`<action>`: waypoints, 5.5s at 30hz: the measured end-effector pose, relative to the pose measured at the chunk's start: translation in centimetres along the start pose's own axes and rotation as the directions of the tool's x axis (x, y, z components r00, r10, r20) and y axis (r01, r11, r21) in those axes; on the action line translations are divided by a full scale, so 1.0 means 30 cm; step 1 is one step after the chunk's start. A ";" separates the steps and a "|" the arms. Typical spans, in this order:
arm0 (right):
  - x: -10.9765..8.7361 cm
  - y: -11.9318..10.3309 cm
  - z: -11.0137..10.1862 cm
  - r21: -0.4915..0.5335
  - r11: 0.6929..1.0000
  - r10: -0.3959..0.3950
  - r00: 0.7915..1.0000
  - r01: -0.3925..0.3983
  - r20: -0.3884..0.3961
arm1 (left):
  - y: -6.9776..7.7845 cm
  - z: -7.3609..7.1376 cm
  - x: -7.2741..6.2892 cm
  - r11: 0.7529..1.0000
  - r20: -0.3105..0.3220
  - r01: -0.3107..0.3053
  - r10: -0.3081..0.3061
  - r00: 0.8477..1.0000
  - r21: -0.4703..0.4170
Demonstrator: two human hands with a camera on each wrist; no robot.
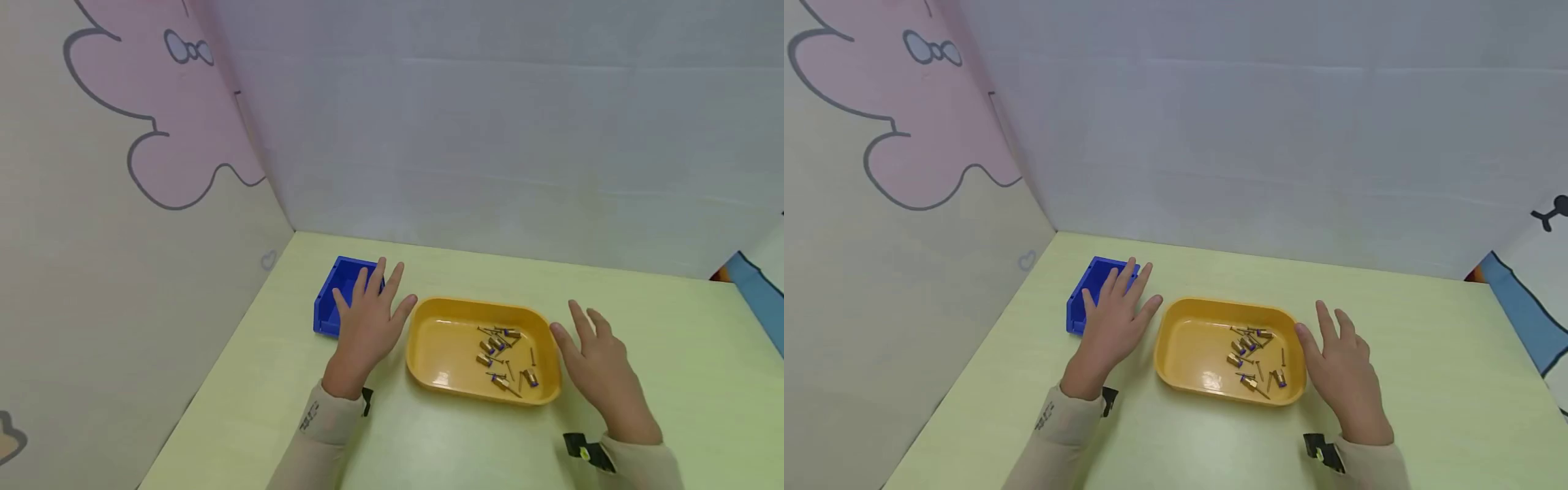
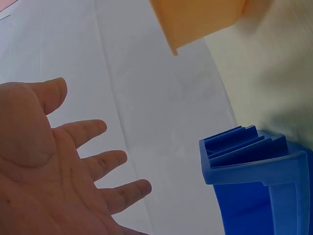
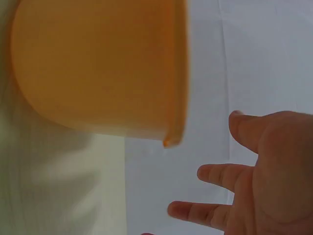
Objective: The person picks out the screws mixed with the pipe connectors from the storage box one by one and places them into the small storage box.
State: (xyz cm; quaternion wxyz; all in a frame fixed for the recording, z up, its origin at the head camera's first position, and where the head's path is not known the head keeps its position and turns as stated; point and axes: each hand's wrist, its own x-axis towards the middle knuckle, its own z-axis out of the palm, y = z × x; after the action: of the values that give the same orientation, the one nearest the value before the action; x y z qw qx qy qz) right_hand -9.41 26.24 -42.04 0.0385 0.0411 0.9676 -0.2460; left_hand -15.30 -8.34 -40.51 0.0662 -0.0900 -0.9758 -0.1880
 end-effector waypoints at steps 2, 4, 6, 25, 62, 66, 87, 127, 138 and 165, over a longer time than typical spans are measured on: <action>0.011 0.013 0.014 0.002 1.000 0.010 1.000 -0.010 0.024 | -0.003 -0.002 0.001 1.000 -0.006 -0.001 0.001 1.000 -0.005; 0.019 0.026 0.032 -0.001 1.000 0.020 0.999 -0.020 0.036 | -0.005 -0.004 0.002 1.000 -0.006 0.003 -0.003 1.000 -0.006; 0.026 0.034 0.050 -0.004 1.000 0.024 0.998 -0.024 0.050 | -0.009 -0.005 0.003 1.000 0.001 0.007 -0.007 1.000 -0.017; 0.045 0.023 0.126 0.118 0.992 -0.049 0.997 0.055 -0.055 | -0.027 0.017 0.033 0.945 -0.028 -0.114 0.110 0.994 -0.307; 0.031 0.015 0.143 0.117 0.993 0.008 0.994 0.004 -0.109 | 0.303 0.083 0.184 0.567 -0.056 -0.485 0.611 0.790 -0.665; 0.029 0.009 0.134 0.115 0.993 0.018 0.995 -0.006 -0.099 | 0.324 0.102 0.207 0.552 -0.040 -0.469 0.618 0.785 -0.690; 0.020 0.019 0.154 0.117 0.993 0.003 0.993 0.011 -0.119 | 0.322 0.268 0.192 0.707 0.446 -0.361 0.680 0.582 -0.608; 0.036 0.032 0.159 0.144 0.989 -0.010 0.987 0.033 -0.158 | 0.348 0.354 0.192 0.624 0.602 -0.762 0.679 0.419 -0.173; 0.040 0.026 0.163 0.159 0.987 -0.005 0.987 0.031 -0.162 | 0.371 0.344 0.185 0.522 0.541 -0.839 0.754 0.372 -0.151; 0.032 0.030 0.173 0.124 0.990 -0.038 0.981 0.062 -0.189 | 0.391 0.311 0.187 0.575 0.464 -0.796 0.767 0.443 -0.190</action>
State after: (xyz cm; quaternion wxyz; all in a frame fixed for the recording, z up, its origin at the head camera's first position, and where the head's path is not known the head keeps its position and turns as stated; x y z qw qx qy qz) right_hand -10.00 24.62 -47.10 -0.0611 0.0420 0.9498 -0.3041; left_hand -19.31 6.74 -44.02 -0.1066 -0.5721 -0.8094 -0.0785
